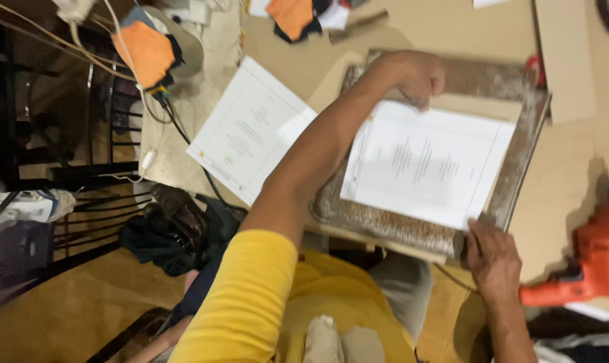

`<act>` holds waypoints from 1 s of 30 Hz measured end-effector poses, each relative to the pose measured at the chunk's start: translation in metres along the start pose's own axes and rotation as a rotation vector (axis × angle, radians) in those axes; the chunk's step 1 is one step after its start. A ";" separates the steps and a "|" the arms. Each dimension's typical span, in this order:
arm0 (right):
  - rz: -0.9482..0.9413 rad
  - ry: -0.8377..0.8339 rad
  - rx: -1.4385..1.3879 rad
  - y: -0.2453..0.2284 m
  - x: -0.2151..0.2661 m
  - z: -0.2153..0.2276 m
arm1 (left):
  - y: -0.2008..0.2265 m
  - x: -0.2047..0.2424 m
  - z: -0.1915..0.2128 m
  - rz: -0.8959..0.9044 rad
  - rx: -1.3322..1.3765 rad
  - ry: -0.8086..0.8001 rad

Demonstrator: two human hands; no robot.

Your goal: The person uses a corded drill to make holes in printed paper sheets placed on a wooden board. They repeatedly position the paper, drill holes, and inspect the results, handling the paper and drill throughout the clip.

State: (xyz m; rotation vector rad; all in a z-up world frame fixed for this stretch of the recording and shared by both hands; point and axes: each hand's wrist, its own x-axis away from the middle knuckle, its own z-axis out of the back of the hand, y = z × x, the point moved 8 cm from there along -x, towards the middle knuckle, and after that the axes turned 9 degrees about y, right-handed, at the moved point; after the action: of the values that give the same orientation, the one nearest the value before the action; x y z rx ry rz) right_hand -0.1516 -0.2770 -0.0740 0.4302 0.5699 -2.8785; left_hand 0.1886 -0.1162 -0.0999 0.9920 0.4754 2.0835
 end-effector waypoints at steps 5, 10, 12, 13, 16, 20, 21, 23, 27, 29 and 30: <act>-0.035 0.004 0.006 -0.006 -0.009 0.006 | -0.105 0.075 0.007 0.030 0.127 1.049; -0.152 -0.027 -0.100 -0.012 -0.022 0.011 | -0.059 0.192 -0.050 0.580 0.570 1.041; -0.579 -0.029 -0.263 0.006 -0.025 0.012 | -0.032 0.212 -0.061 0.678 0.884 0.931; -0.579 -0.040 -0.258 0.006 -0.036 0.009 | -0.033 0.209 -0.070 0.684 0.893 0.927; -0.928 0.106 -0.303 0.038 -0.044 -0.001 | -0.038 0.197 -0.094 0.670 0.945 0.987; -0.884 0.225 -0.464 0.052 -0.074 -0.027 | -0.038 0.189 -0.099 0.574 0.792 1.095; -0.902 0.220 -0.477 0.052 -0.081 -0.033 | -0.037 0.187 -0.098 0.551 0.745 1.103; -0.897 0.196 -0.459 0.047 -0.093 -0.033 | -0.040 0.185 -0.095 0.602 0.767 1.013; -0.916 0.132 -0.453 0.038 -0.108 -0.028 | -0.042 0.179 -0.059 0.591 0.763 0.778; -0.946 0.140 -0.436 0.050 -0.095 -0.034 | -0.059 0.169 -0.062 0.489 0.682 0.859; -0.966 0.160 -0.420 0.056 -0.090 -0.038 | -0.065 0.165 -0.057 0.374 0.595 0.945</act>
State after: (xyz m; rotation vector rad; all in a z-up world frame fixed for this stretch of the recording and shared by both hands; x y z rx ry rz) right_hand -0.0450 -0.3023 -0.0988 0.3819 1.7856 -3.4100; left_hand 0.1088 0.0522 -0.0932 0.3168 1.5450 2.7580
